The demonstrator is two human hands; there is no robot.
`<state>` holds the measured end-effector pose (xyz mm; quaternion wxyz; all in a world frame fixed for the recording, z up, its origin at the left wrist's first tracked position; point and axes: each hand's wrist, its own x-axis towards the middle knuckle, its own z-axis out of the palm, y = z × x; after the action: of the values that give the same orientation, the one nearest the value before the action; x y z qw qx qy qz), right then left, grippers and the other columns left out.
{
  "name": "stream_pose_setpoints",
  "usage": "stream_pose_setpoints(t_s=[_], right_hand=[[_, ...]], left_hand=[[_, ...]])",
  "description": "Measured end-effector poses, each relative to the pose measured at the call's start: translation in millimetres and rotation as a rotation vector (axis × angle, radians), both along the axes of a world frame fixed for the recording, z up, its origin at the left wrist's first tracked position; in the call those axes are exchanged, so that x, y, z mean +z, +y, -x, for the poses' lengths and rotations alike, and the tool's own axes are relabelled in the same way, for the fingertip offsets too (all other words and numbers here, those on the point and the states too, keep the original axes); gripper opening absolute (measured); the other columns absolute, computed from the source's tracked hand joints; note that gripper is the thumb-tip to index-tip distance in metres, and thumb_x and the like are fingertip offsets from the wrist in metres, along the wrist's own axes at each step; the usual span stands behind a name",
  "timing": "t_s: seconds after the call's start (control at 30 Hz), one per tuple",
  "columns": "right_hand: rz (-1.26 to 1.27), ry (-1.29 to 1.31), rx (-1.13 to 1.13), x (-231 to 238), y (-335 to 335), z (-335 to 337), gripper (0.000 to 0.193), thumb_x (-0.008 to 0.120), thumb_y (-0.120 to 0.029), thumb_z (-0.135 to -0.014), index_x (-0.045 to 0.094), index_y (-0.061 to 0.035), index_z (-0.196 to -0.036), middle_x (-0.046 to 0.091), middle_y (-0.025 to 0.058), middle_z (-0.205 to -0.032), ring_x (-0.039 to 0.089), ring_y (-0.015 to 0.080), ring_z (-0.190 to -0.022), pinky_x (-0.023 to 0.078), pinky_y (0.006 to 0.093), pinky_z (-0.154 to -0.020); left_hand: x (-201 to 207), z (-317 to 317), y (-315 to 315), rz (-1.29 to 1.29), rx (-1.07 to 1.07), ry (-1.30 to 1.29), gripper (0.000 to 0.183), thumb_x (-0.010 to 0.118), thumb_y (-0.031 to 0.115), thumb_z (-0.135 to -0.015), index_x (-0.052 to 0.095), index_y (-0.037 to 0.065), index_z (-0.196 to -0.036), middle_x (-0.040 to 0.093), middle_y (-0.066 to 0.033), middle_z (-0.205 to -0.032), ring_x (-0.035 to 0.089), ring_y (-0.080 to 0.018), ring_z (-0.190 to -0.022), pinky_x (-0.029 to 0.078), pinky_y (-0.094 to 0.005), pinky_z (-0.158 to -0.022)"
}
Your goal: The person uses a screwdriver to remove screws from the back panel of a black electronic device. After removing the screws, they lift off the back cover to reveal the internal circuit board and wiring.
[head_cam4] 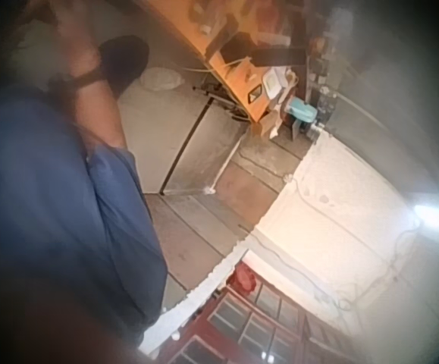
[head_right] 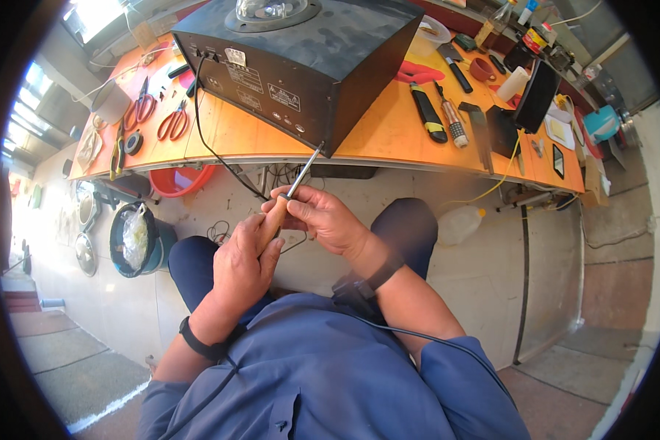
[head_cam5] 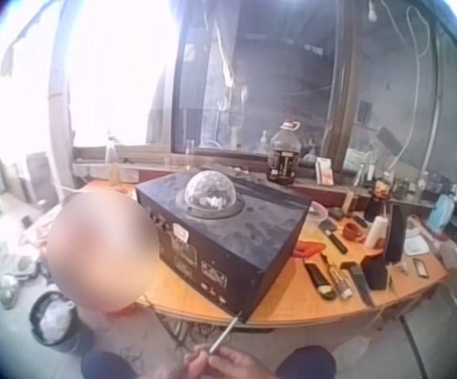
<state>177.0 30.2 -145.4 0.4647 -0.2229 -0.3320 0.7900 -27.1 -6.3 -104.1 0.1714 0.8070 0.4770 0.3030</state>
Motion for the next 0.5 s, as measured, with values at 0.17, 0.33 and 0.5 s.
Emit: stream_pose_setpoints(t_s=[0.17, 0.33, 0.5], right_hand=[[0.017, 0.029, 0.032, -3.5, 0.0, -3.7, 0.037, 0.055, -0.022, -0.108, 0.055, -0.0030, -0.140, 0.066, 0.0145, -0.130, 0.064, 0.0238, -0.123, 0.051, 0.0376, -0.106], [-0.032, 0.028, 0.029, -5.3, 1.0, -3.9, 0.038, 0.055, -0.023, -0.108, 0.055, -0.0055, -0.142, 0.065, 0.0142, -0.132, 0.063, 0.0246, -0.123, 0.050, 0.0411, -0.107], [0.021, 0.012, -0.002, -4.8, -2.3, -3.0, 0.039, 0.055, -0.022, -0.108, 0.055, -0.0045, -0.142, 0.065, 0.0147, -0.132, 0.064, 0.0250, -0.123, 0.051, 0.0406, -0.106]], left_hand=[[6.1, -4.3, 2.7, 0.693, 0.013, -0.492, 0.038, 0.059, 0.031, -0.104, 0.052, 0.002, -0.127, 0.067, -0.0133, -0.084, 0.063, -0.0240, -0.061, 0.049, -0.0322, -0.056], [9.2, 0.5, 7.1, 1.047, 0.017, -0.707, 0.044, 0.053, 0.036, -0.108, 0.051, 0.000, -0.133, 0.066, -0.0101, -0.087, 0.058, -0.0144, -0.060, 0.048, -0.0276, -0.057], [0.5, -3.6, 1.6, 0.308, 0.012, -0.109, 0.044, 0.058, 0.034, -0.106, 0.052, 0.000, -0.132, 0.071, -0.0160, -0.090, 0.070, -0.0278, -0.074, 0.055, -0.0380, -0.069]])
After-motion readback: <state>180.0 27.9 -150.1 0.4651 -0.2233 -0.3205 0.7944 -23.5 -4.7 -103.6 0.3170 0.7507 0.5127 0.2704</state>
